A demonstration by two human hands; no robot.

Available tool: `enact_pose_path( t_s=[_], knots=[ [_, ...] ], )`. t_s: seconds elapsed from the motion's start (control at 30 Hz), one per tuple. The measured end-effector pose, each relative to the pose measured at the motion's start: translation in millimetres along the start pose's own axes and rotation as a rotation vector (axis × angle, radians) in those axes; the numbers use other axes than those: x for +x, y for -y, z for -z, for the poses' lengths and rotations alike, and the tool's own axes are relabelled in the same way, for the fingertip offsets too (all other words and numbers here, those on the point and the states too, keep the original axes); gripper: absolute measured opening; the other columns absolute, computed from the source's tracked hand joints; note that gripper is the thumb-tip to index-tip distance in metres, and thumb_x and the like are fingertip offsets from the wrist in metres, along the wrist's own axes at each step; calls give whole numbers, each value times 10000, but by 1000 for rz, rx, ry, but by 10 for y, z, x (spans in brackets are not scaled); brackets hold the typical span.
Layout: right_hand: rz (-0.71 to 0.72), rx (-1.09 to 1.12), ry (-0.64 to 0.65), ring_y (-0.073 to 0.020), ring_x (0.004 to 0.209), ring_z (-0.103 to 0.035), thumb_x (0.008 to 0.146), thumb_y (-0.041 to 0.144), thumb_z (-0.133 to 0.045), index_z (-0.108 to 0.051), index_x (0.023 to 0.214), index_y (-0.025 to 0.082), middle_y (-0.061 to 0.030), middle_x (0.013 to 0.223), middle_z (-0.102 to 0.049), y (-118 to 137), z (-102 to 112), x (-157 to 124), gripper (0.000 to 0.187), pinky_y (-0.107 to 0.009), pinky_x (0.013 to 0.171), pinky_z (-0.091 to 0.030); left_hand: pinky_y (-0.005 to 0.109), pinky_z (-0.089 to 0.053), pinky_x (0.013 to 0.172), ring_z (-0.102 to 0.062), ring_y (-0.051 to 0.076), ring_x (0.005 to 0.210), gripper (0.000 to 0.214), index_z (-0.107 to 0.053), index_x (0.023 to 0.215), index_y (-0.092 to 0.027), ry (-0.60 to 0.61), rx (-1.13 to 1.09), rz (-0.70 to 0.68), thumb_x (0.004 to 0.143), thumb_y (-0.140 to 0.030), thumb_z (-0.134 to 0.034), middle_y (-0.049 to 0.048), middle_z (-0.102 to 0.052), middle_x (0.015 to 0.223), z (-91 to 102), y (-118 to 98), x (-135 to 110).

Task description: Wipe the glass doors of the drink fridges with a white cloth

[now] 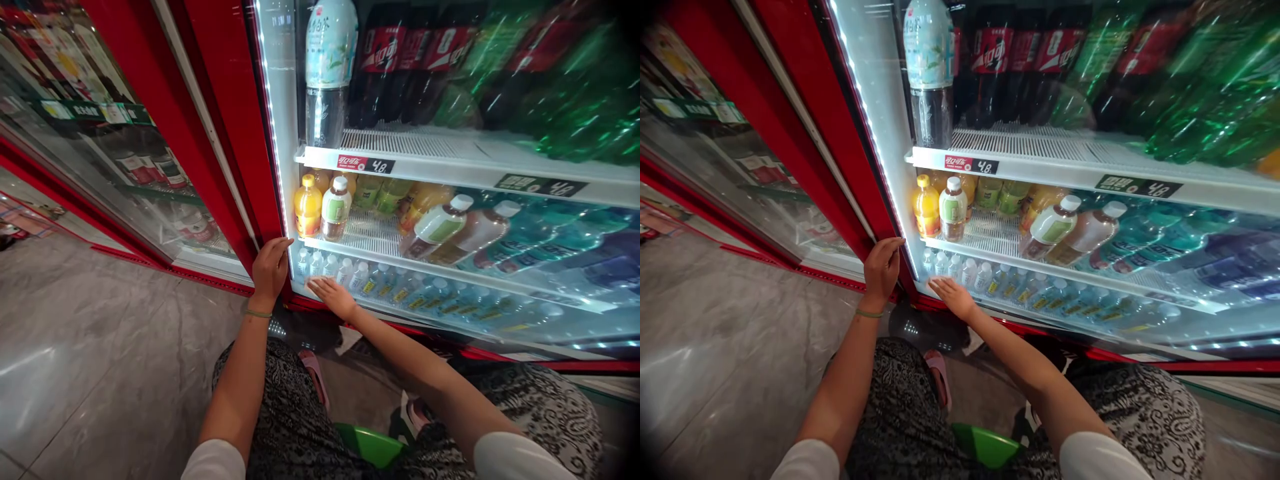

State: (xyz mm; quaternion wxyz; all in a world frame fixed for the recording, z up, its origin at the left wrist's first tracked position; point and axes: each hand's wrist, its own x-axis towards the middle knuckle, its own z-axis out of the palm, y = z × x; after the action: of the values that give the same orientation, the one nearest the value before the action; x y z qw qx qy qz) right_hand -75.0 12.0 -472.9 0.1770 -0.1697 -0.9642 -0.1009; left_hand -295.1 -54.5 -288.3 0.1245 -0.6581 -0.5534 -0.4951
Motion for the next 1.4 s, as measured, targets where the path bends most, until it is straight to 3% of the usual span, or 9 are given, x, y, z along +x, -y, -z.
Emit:
enact_pose_path(
  t_s=[0.13,0.37,0.43,0.67,0.77,1.0,1.07,1.3,1.4],
  knots=[
    [17,5,49,-127,1312,-598,906,-33,-347,-57,1651,226,-22,1524,-566,-16,-200,-430,840,-304,1154,-468,342,-536,1026,-661,177,1139,319,-679,1241,-237,23,9,-33,1037,-201,-437,77,-711,1193,-65,-34,-23],
    [-122,-80,-106,-199,1517,-357,1006,87,-396,-136,1653,211,-54,1594,-477,-284,593,-102,708,-439,1285,-297,356,-526,982,-653,194,1093,286,-664,1239,-243,120,40,-116,1014,-192,-495,75,-711,1133,-334,-115,-150],
    [-178,-113,-146,-213,1507,-370,1013,94,-397,-174,1649,227,-54,1581,-494,-304,669,-121,686,-461,1288,-271,353,-525,958,-650,199,1068,267,-662,1221,-231,150,86,-116,1010,-193,-504,81,-707,1108,-439,-111,-229],
    [22,-106,-53,-153,1226,-641,935,2,-348,-156,1647,168,-52,1354,-696,-191,60,-844,756,-326,1110,-486,350,-533,839,-649,214,960,208,-673,1138,-222,260,177,-187,992,-188,-528,90,-694,1023,-799,-1,-745],
    [33,-110,-43,-126,1224,-639,919,0,-360,-111,1651,170,-36,1355,-697,-222,26,-970,792,-286,1090,-494,333,-524,793,-645,207,922,208,-684,1125,-246,323,182,-258,968,-177,-567,69,-701,1016,-908,23,-953],
    [-208,-162,-149,-201,1459,-427,1009,119,-422,-209,1642,256,-44,1551,-532,-501,896,-711,682,-453,1281,-270,392,-491,886,-632,233,1000,240,-695,1156,-231,272,211,-233,983,-184,-535,108,-683,1043,-1064,-28,-955],
    [-280,-163,-176,-214,1461,-422,1012,119,-428,-241,1634,286,-45,1548,-533,-527,979,-748,671,-482,1288,-239,400,-479,910,-628,234,1014,236,-700,1156,-231,260,218,-221,983,-196,-542,113,-679,1051,-1123,-80,-916],
    [-97,-99,46,-164,1241,-625,958,67,-435,-339,1596,192,-53,1371,-686,-363,311,-1529,657,-336,1118,-471,407,-453,887,-624,240,997,212,-730,1097,-258,321,214,-276,970,-203,-569,107,-690,1037,-1353,-341,-1013],
    [-94,-98,68,-130,1214,-639,951,65,-418,-309,1608,208,-29,1327,-712,-389,240,-1730,680,-288,1079,-493,396,-441,877,-625,228,982,207,-738,1085,-283,364,187,-327,969,-216,-580,89,-696,1036,-1399,-437,-1032]
  ],
)
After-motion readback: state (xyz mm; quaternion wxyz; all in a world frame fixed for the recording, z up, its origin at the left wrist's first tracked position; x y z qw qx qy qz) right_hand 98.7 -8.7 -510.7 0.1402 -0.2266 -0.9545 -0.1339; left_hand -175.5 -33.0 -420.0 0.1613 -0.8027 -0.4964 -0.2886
